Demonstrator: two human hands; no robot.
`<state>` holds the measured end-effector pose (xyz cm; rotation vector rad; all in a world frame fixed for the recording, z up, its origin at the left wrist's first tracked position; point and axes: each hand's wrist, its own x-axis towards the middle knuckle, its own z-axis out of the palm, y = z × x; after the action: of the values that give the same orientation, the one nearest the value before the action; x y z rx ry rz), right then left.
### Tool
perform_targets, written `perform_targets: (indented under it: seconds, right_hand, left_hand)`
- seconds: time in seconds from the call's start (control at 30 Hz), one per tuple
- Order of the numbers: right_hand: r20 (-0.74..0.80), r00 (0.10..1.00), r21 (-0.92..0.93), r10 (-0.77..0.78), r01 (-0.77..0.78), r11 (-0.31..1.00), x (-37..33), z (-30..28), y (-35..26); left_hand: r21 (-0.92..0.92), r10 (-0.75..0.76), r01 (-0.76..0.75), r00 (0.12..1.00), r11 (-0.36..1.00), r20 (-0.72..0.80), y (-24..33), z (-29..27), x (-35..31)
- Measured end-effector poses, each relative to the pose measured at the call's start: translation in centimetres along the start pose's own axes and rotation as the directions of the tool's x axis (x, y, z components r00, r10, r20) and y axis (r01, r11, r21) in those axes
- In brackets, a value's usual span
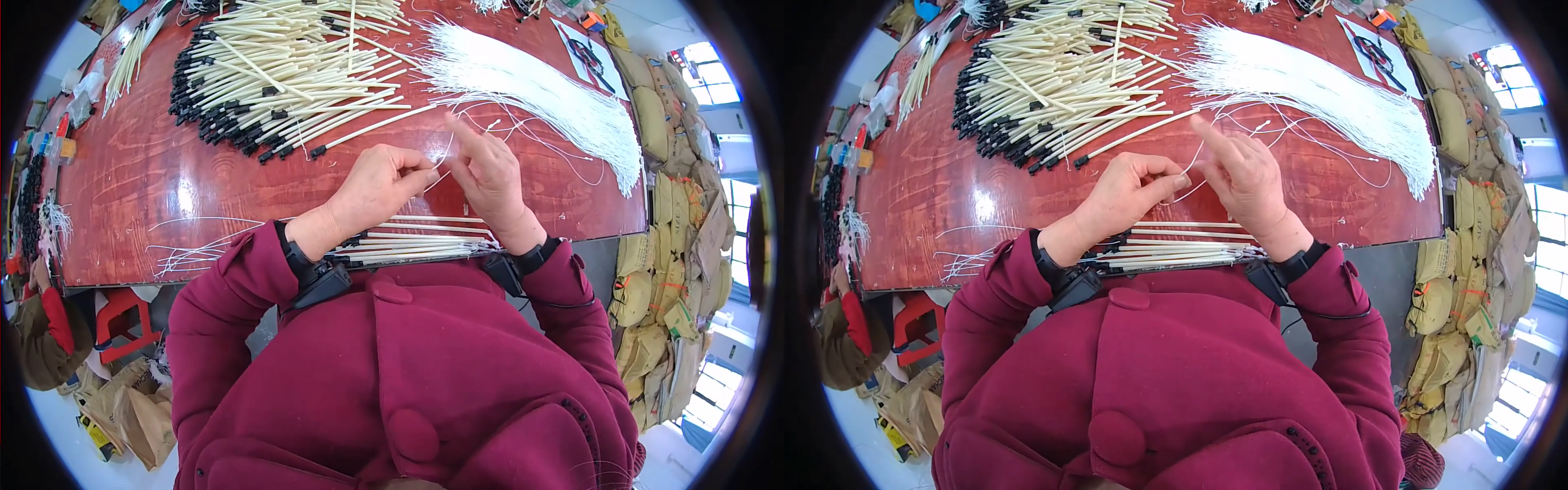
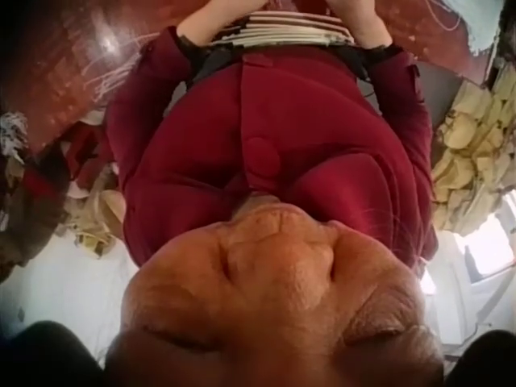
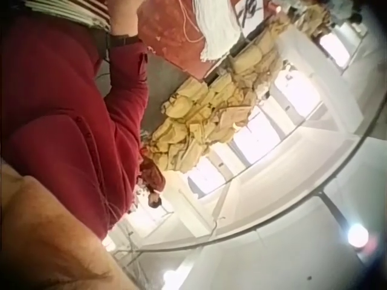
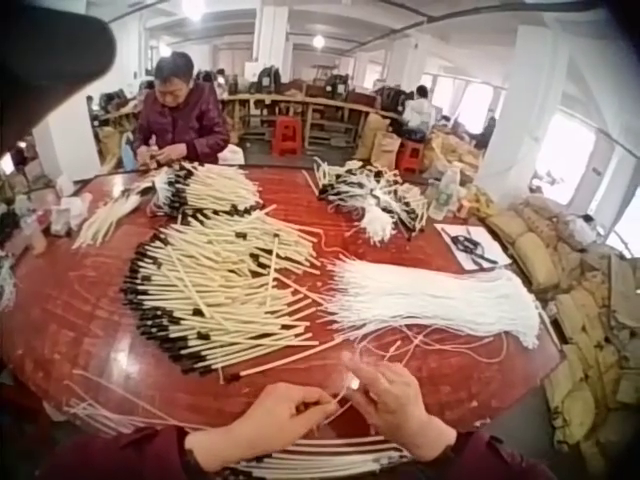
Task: Sorting and bundling long incense sticks on a production table.
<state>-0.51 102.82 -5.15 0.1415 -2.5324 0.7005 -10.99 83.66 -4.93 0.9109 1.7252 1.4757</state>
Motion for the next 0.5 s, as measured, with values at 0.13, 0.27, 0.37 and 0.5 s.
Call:
perform_targets:
  seconds: [0.13, 0.27, 0.37, 0.5]
  right_hand:
    - [0.06, 0.992, -0.07, -0.109, 0.113, 0.991, 0.2, -0.1, 0.2]
    - [0.064, 0.996, -0.143, -0.066, 0.075, 0.987, 0.4, -2.3, 1.2]
    - [-0.039, 0.999, -0.147, 0.03, -0.035, 0.988, 0.7, -4.8, 3.1]
    - [-0.171, 0.966, 0.076, 0.195, -0.185, 0.98, 1.7, -7.3, 4.0]
  left_hand:
    - [-0.078, -0.014, 0.016, 0.999, 0.997, 0.036, 0.3, 0.3, 0.0]
    - [-0.112, -0.054, 0.055, 0.999, 0.992, 0.006, 0.4, -0.1, -0.5]
    - [-0.122, -0.071, 0.074, 0.997, 0.99, 0.027, 0.3, -0.2, -0.5]
    - [-0.139, 0.01, -0.007, 1.0, 0.99, 0.024, -0.1, -0.3, -0.1]
